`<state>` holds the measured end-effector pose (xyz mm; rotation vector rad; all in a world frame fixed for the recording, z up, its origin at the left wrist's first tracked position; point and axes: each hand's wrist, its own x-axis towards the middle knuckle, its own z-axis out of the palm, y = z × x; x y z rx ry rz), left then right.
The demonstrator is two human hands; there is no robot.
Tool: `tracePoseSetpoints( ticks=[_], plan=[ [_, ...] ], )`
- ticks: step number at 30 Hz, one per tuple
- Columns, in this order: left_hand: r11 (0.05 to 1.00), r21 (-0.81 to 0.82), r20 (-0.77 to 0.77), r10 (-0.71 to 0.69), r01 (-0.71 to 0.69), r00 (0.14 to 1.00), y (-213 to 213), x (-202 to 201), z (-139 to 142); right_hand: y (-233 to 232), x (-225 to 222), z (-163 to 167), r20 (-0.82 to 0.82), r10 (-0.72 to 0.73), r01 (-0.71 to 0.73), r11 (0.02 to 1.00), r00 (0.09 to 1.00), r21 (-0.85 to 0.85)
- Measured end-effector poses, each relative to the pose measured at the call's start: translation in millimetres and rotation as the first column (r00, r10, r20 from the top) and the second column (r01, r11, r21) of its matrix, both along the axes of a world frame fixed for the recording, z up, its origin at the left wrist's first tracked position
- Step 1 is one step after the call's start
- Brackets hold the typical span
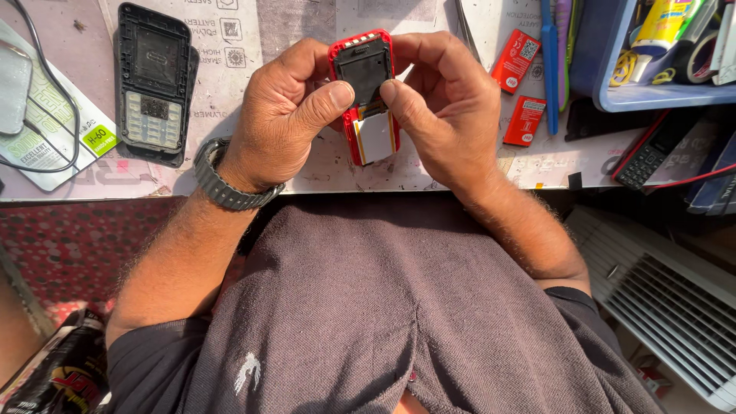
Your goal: The person holds a red electronic device and repeatedly inserts and removes a black internal component, aligning it with the battery and circuit board. The person then picks up a black phone and uses a blue plastic tool to pry open its back cover.
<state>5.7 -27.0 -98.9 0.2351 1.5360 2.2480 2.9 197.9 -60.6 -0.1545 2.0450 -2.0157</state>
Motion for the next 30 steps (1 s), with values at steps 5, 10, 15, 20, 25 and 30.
tracePoseSetpoints(
  ticks=[5,10,15,20,25,30],
  plan=[
    [1.000,-0.013,-0.029,0.002,-0.003,1.000,0,-1,-6,-3,3,3,-0.259,-0.012,0.076,0.968,0.966,0.237],
    [0.998,0.055,0.013,-0.007,0.006,1.000,0,-3,-8,-5,3,7,-0.341,0.015,0.101,0.942,0.940,0.320],
    [0.995,0.094,0.056,0.008,-0.013,0.998,0,-3,-8,-8,3,10,-0.402,0.033,0.147,0.900,0.915,0.410],
    [0.997,0.078,0.056,0.004,-0.008,0.998,-1,-3,-9,-10,3,8,-0.405,0.033,0.142,0.907,0.914,0.396],
    [0.995,0.096,0.051,-0.003,-0.002,0.999,-1,-3,-9,-11,2,5,-0.383,0.015,0.119,0.939,0.924,0.324],
    [0.997,0.079,0.055,0.003,-0.008,0.998,-2,-3,-8,-12,1,6,-0.345,0.006,0.109,0.944,0.938,0.313]
  ],
)
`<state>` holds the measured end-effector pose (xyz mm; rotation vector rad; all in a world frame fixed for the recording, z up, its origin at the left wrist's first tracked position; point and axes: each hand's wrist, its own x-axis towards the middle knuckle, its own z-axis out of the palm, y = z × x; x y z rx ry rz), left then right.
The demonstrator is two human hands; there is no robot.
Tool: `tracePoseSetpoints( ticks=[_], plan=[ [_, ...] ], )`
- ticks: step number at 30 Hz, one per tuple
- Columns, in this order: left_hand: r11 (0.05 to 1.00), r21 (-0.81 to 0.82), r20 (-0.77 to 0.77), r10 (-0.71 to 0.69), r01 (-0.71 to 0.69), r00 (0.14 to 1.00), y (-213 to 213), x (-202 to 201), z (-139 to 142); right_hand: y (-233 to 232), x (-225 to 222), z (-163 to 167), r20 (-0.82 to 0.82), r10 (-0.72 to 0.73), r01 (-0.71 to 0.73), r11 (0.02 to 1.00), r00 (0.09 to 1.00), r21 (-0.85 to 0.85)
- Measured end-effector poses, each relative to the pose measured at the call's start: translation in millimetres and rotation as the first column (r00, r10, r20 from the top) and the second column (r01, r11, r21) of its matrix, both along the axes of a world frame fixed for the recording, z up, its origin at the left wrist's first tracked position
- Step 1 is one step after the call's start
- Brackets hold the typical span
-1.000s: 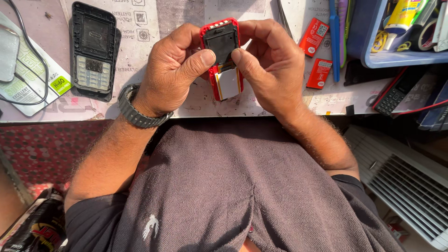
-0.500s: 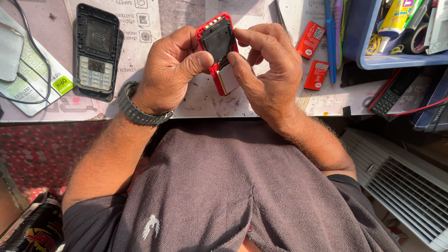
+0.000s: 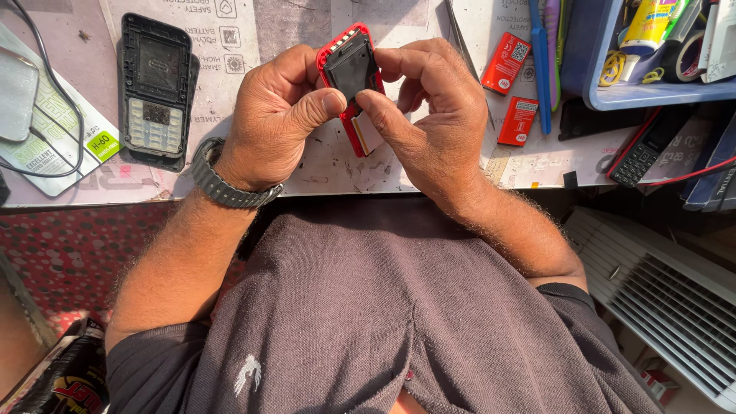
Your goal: The person holds a red electronic device and repeatedly inserts and removes a black internal component, aligning it with the battery and circuit board. The person then picks up a black phone and uses a blue plastic tool to pry open its back cover.
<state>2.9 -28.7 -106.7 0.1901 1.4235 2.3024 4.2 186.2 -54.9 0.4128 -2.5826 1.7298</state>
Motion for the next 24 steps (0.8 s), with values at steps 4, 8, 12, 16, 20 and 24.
tracePoseSetpoints(
  ticks=[4,8,12,16,20,24],
  plan=[
    [1.000,-0.013,0.015,0.007,-0.007,1.000,0,1,1,-1,0,1,0.023,-0.002,0.002,1.000,1.000,-0.003],
    [1.000,-0.027,0.029,0.012,-0.011,0.999,-1,1,1,0,0,-1,0.119,-0.002,0.011,0.997,0.993,-0.079],
    [0.999,0.043,0.049,0.022,-0.025,0.999,-1,1,-1,1,-3,-1,0.187,0.006,0.018,0.992,0.982,-0.127],
    [0.986,0.161,0.146,0.019,-0.043,0.989,0,1,-4,5,-5,4,0.347,0.064,0.061,0.940,0.936,-0.337],
    [0.995,0.098,0.105,0.004,-0.015,0.994,0,1,-4,10,-12,2,0.457,0.132,0.086,0.901,0.879,-0.424],
    [0.999,-0.044,0.030,0.007,-0.005,1.000,-1,4,3,14,-16,-6,0.512,0.215,0.107,0.843,0.832,-0.528]
  ],
)
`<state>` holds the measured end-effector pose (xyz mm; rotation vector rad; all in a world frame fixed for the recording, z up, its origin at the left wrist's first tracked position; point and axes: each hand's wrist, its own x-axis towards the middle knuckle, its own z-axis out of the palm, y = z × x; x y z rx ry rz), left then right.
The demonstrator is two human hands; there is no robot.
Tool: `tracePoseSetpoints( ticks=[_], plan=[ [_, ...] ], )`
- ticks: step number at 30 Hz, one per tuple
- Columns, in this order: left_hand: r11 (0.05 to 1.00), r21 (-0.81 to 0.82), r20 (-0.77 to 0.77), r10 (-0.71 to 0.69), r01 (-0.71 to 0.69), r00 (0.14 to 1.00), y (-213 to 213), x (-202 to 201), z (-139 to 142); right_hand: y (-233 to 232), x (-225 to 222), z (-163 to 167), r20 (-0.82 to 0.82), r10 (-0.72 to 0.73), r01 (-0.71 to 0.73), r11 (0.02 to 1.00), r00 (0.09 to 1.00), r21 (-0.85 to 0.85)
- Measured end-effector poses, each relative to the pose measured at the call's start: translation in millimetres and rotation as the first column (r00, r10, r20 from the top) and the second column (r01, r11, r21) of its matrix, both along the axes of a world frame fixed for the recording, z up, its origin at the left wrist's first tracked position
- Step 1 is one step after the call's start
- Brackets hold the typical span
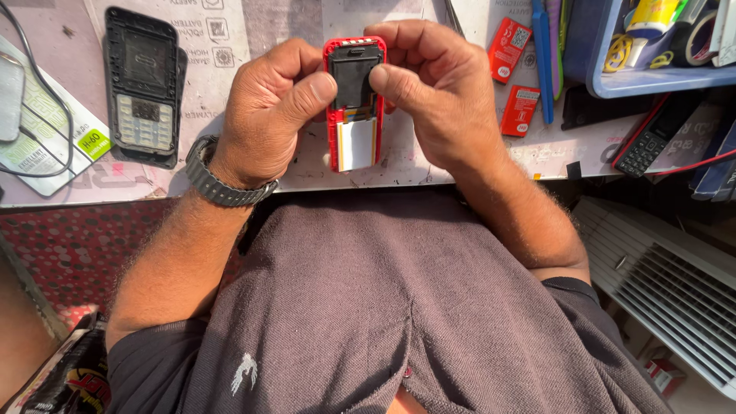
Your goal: The person holds a red electronic device and repeatedly inserts and removes a black internal component, aligning it with the battery and circuit board. The person then picks up a black phone and uses a blue plastic tool to pry open its back cover.
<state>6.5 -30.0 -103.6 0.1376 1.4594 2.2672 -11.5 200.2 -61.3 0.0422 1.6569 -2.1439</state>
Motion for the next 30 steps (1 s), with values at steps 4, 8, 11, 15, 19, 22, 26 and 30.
tracePoseSetpoints(
  ticks=[4,8,11,15,19,22,26,30],
  plan=[
    [1.000,-0.014,-0.170,-0.001,-0.002,0.986,1,-1,6,5,-1,-10,0.021,-0.011,0.012,0.997,1.000,-0.075],
    [0.999,-0.043,-0.138,0.018,-0.024,0.990,3,4,9,9,2,-14,0.018,-0.014,0.015,0.996,1.000,-0.092],
    [0.980,-0.190,-0.220,0.019,-0.062,0.975,3,5,8,7,3,-15,-0.010,-0.021,0.020,0.999,1.000,-0.036],
    [0.896,-0.410,-0.423,-0.019,-0.173,0.906,1,6,7,5,4,-12,-0.034,0.015,-0.013,0.997,0.999,0.077],
    [0.890,-0.420,-0.437,-0.025,-0.179,0.899,1,6,8,4,5,-8,-0.049,0.121,-0.118,0.991,0.991,0.059],
    [0.887,-0.428,-0.454,-0.045,-0.174,0.890,1,5,9,4,5,-7,-0.062,0.158,-0.152,0.985,0.986,0.085],
    [0.890,-0.426,-0.453,-0.053,-0.164,0.890,2,5,9,5,4,-7,-0.012,0.171,-0.169,0.981,0.985,0.097],
    [0.888,-0.433,-0.425,-0.053,-0.152,0.904,3,5,11,6,4,-8,0.034,0.149,-0.151,0.986,0.988,0.076]
  ],
)
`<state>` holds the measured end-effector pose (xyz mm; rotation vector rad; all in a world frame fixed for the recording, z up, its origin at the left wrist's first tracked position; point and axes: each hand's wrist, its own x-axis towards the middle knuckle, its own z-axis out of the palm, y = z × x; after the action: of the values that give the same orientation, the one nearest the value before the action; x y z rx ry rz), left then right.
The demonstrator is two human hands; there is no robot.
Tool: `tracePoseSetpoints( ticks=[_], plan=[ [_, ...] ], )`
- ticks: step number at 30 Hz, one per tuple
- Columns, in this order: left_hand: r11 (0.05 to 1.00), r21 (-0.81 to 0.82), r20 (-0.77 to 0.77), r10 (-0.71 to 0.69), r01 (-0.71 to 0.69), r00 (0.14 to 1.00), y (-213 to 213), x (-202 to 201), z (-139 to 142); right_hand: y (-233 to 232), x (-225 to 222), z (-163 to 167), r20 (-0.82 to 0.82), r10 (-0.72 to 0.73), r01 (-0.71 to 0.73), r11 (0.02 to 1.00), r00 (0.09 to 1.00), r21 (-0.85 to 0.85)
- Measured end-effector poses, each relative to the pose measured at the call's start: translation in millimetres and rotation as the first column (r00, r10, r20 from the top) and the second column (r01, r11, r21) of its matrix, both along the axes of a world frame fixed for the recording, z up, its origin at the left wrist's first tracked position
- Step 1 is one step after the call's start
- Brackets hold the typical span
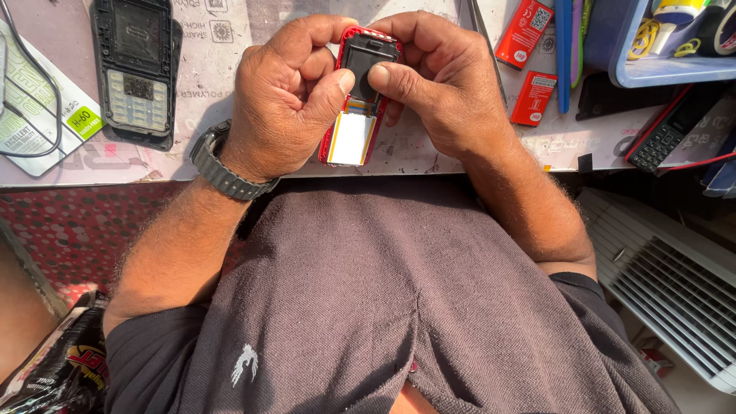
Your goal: The person holds a red electronic device and repeatedly inserts and removes a black internal component, aligning it with the battery and circuit board. The person then picks up a black phone and uses a blue plastic tool to pry open its back cover.
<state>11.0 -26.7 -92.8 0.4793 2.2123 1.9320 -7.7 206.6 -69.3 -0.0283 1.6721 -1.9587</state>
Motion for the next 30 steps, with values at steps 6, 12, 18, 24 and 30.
tracePoseSetpoints(
  ticks=[6,12,18,24,30],
  plan=[
    [0.999,0.049,0.037,-0.018,0.016,0.999,1.2,-3.6,0.6,1.7,0.7,-0.7,0.012,0.009,-0.008,0.998,1.000,-0.068],
    [0.999,0.025,0.014,0.032,-0.032,0.999,3.5,-2.1,-2.2,2.7,3.1,-0.2,-0.101,0.076,-0.075,0.997,0.992,0.013],
    [0.999,-0.040,0.001,0.032,-0.032,0.999,3.8,-2.3,-1.6,3.4,4.8,0.5,-0.112,0.075,-0.065,0.994,0.991,0.092],
    [0.999,-0.037,-0.112,0.019,-0.023,0.994,3.2,-2.1,-2.1,3.0,3.2,-2.2,-0.107,0.077,-0.069,0.994,0.991,0.079],
    [0.997,-0.060,-0.129,0.045,-0.053,0.991,3.8,-0.9,-6.7,-0.5,3.3,-5.6,-0.083,0.061,-0.052,0.994,0.995,0.100]
  ],
)
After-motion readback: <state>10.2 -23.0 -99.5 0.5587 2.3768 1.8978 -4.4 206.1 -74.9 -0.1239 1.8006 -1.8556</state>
